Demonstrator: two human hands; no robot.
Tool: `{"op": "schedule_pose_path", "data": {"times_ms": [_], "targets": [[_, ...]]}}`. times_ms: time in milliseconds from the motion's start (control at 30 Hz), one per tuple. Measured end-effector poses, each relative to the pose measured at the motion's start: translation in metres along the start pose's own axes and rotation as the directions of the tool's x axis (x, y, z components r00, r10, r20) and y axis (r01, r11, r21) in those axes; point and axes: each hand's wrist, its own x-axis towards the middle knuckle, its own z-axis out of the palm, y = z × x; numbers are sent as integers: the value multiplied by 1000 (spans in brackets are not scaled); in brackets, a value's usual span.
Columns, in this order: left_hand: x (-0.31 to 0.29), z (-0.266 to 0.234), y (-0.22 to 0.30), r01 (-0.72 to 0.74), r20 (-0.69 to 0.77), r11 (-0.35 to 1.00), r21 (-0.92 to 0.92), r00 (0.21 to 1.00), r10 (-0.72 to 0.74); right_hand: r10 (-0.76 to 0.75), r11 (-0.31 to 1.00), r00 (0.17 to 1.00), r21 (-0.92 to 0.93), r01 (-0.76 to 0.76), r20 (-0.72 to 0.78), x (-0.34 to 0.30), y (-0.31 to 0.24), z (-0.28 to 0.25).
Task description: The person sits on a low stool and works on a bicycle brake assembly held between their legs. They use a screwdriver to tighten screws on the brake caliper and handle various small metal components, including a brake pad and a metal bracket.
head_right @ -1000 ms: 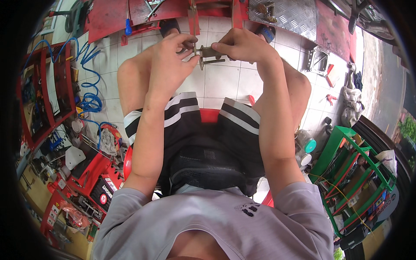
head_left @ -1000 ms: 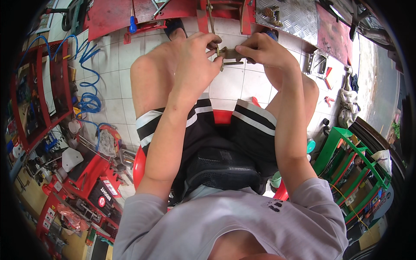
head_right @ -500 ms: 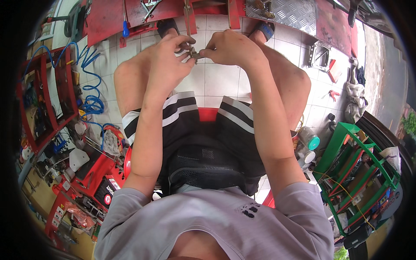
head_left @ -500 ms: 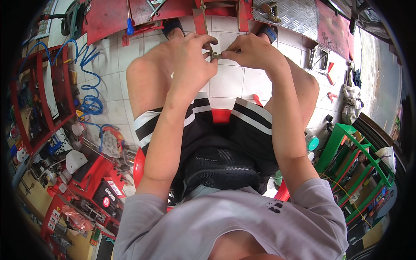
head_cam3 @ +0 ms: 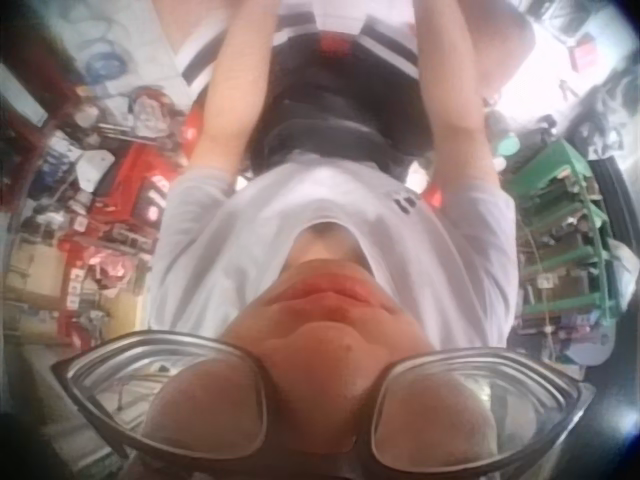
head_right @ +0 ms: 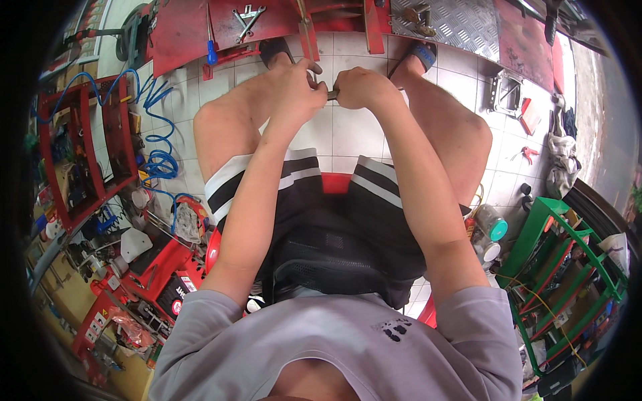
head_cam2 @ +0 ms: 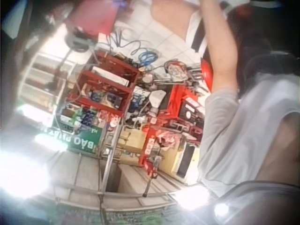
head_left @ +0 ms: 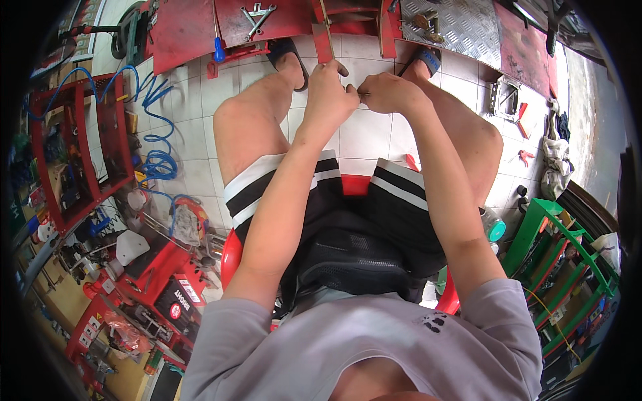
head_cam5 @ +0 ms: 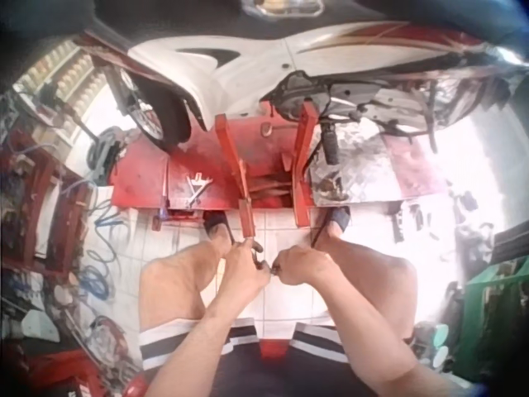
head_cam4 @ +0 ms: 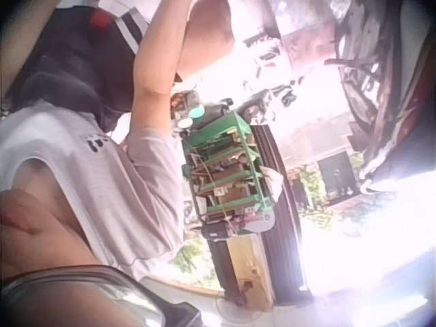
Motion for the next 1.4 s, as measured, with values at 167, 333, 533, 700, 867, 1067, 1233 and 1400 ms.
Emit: {"op": "schedule_pose_path", "data": {"times_ms": [167,333,533,700,867,1067,1233,1400], "targets": [[12,17,-17,-2,-26,1000,3,1000,2,25,998,999,-65,-24,26,17,-4,9],[8,2,-1,16,24,994,-106,1000,-13,21,996,1000,-89,-18,23,13,-8,11],[53,-15,39,-26,144,963,-269,987,67,90,996,996,14,-90,-5,14,-8,19],[158,53,74,-434,365,898,73,850,380,162,985,984,48,-166,67,25,-20,19],[229,149,45,-667,548,585,462,733,403,212,977,963,-39,-209,165,29,-37,13],[261,211,27,-639,595,220,737,768,236,142,984,970,75,-159,196,16,-33,-2],[263,227,33,-549,527,185,815,835,155,249,954,956,132,-271,158,30,-32,3],[265,229,30,-502,472,230,834,864,173,265,943,952,164,-289,153,48,-35,15]]}}
